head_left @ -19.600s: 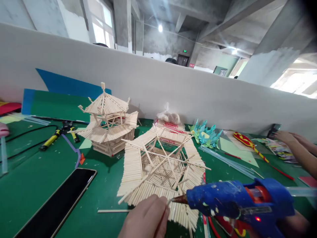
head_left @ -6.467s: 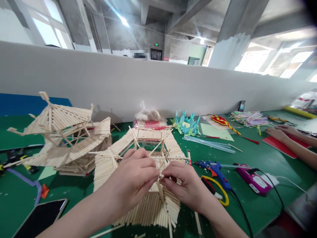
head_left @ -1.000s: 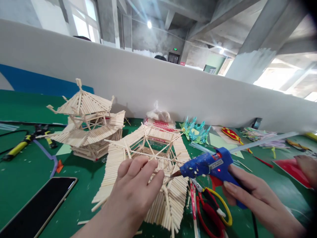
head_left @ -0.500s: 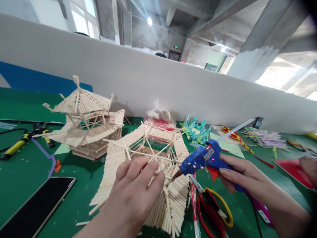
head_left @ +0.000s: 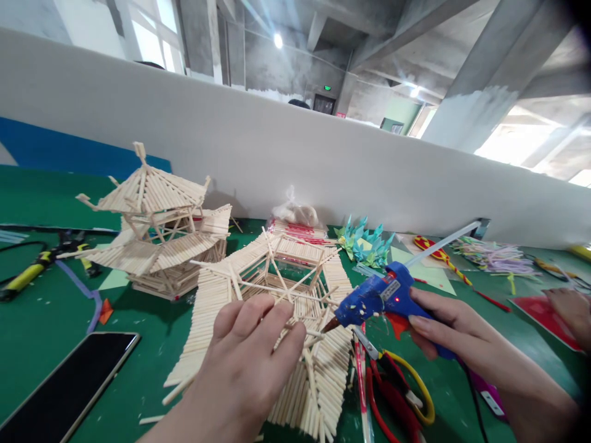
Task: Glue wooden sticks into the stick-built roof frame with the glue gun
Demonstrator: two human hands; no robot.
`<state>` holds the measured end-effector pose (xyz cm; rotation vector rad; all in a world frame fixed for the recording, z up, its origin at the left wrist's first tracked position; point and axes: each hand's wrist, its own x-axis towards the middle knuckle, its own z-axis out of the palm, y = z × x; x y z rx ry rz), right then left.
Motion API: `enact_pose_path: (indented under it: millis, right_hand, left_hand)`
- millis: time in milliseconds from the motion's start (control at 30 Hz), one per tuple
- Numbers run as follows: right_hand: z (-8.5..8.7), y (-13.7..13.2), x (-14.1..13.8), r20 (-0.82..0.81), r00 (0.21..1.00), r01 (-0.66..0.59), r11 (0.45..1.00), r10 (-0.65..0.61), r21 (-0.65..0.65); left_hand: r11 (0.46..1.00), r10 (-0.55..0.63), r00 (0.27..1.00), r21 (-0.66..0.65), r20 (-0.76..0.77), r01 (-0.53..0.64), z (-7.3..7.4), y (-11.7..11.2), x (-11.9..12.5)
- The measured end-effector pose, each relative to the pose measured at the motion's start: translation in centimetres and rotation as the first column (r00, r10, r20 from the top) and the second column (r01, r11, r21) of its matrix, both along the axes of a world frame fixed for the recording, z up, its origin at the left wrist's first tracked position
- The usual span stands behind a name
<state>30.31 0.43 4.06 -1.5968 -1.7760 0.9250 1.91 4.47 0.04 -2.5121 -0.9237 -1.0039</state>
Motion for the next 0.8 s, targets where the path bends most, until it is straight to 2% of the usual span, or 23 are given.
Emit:
enact_pose_path:
  millis: [100, 300, 433, 533, 633, 700, 800]
  right_hand:
    - [0.0, -0.5, -0.1, 0.062, 0.997, 0.033, 0.996, -0.038, 0.089]
    - [0.9, -1.5, -0.4, 0.223, 0.973, -0.006, 0.957, -0.061, 0.29]
    - [0.9, -2.0, 0.0, 0.237, 0.962, 0.037, 0.926, -0.134, 0.377]
    - [0.3, -2.3, 0.5, 0.156, 0.963, 0.151, 0.918, -0.221, 0.367]
    - [-0.1, -2.5, 0.6, 0.008, 0.97, 0.233, 0.935, -0.244, 0.269]
    - [-0.1, -2.5, 0.4, -0.055, 0.977, 0.213, 0.957, -0.206, 0.198]
    - [-0.2, -2.6, 0.4, -0.049, 0.991, 0.133, 0.983, -0.128, 0.128]
  left_hand:
    - [1.0, 0.004, 1.0, 0.004, -0.027, -0.004, 0.1, 0.0, -0.1]
    - [1.0, 0.004, 0.999, 0.024, -0.034, -0.003, 0.1, 0.1, -0.1]
    - [1.0, 0.006, 1.0, 0.024, -0.029, -0.005, 0.1, 0.1, 0.0]
    - [1.0, -0.001, 1.0, 0.024, -0.015, 0.001, 0.0, 0.2, 0.0]
    - [0.999, -0.023, 1.0, 0.024, 0.019, 0.023, -0.1, 0.3, 0.0]
    - [0.999, -0.037, 0.998, 0.031, 0.043, 0.036, -0.3, 0.3, 0.0]
    - [0.999, -0.033, 0.998, 0.04, 0.048, 0.031, -0.5, 0.3, 0.1]
